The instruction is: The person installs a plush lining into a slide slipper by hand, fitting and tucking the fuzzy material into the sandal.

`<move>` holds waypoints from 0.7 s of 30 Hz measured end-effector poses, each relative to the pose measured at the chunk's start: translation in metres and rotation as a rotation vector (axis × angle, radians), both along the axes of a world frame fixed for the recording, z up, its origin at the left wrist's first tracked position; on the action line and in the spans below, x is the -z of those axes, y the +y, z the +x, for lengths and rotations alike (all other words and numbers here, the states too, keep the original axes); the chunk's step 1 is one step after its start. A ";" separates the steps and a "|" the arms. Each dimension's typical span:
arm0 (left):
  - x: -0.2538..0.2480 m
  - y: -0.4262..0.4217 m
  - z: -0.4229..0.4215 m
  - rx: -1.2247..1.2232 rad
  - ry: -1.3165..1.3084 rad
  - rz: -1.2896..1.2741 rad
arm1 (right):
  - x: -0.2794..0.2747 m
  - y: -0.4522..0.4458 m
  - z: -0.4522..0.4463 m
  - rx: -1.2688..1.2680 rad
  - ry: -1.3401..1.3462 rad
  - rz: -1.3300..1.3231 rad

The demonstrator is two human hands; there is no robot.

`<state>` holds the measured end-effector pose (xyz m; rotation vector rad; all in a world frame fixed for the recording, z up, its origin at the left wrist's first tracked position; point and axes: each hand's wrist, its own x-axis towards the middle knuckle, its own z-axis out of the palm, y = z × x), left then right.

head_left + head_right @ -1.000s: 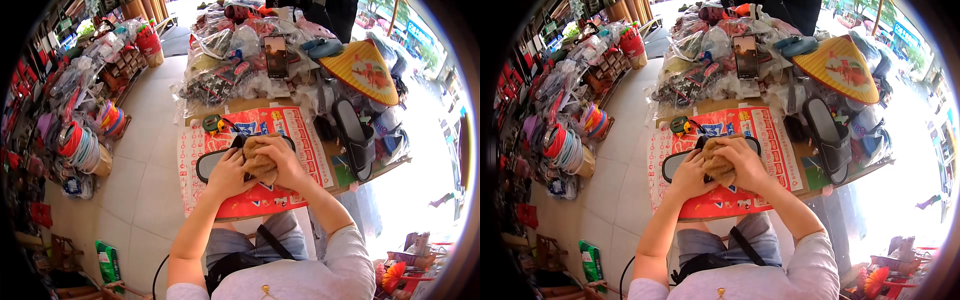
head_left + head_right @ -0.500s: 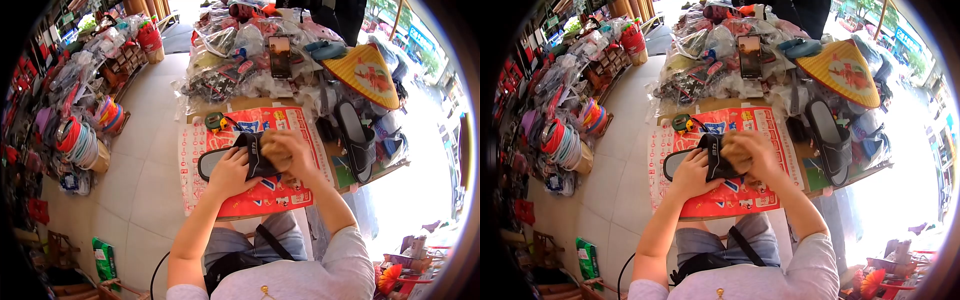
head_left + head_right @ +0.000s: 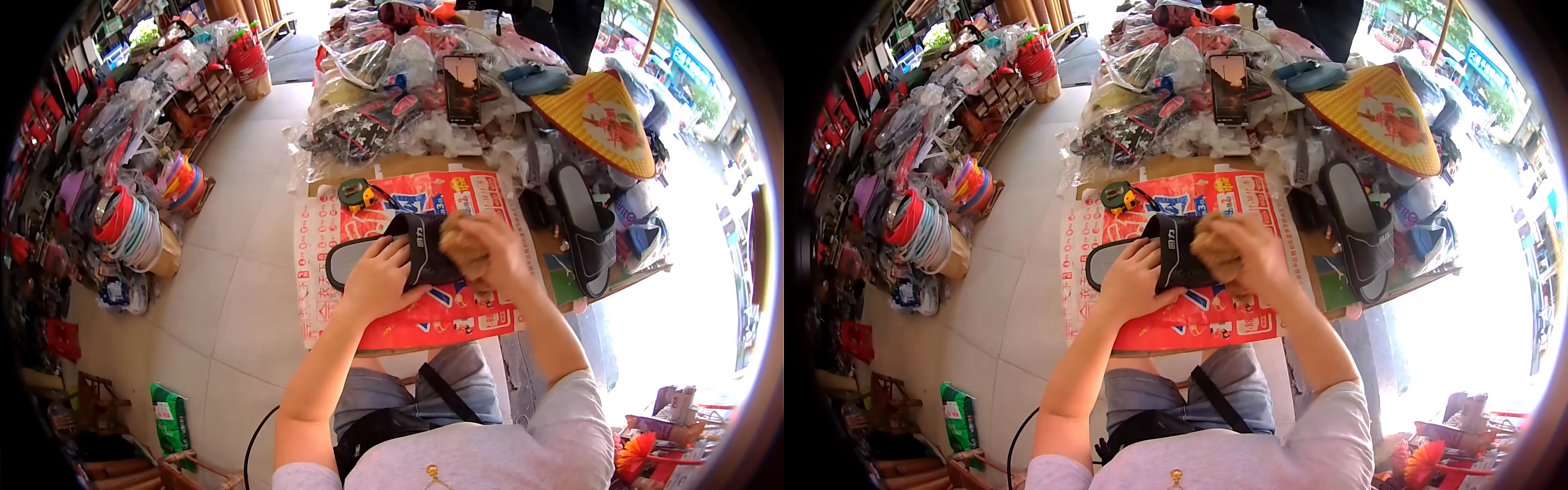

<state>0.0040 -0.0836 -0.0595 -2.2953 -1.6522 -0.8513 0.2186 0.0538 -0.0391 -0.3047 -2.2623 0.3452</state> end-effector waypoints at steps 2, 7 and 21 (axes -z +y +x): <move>0.001 0.002 -0.001 -0.003 0.019 0.037 | -0.011 0.014 0.014 0.199 -0.049 -0.041; 0.000 0.001 0.000 -0.001 0.007 0.000 | -0.032 -0.033 0.000 0.048 0.142 0.077; 0.000 0.001 0.000 0.010 -0.018 0.017 | -0.026 -0.036 0.010 0.067 0.181 0.079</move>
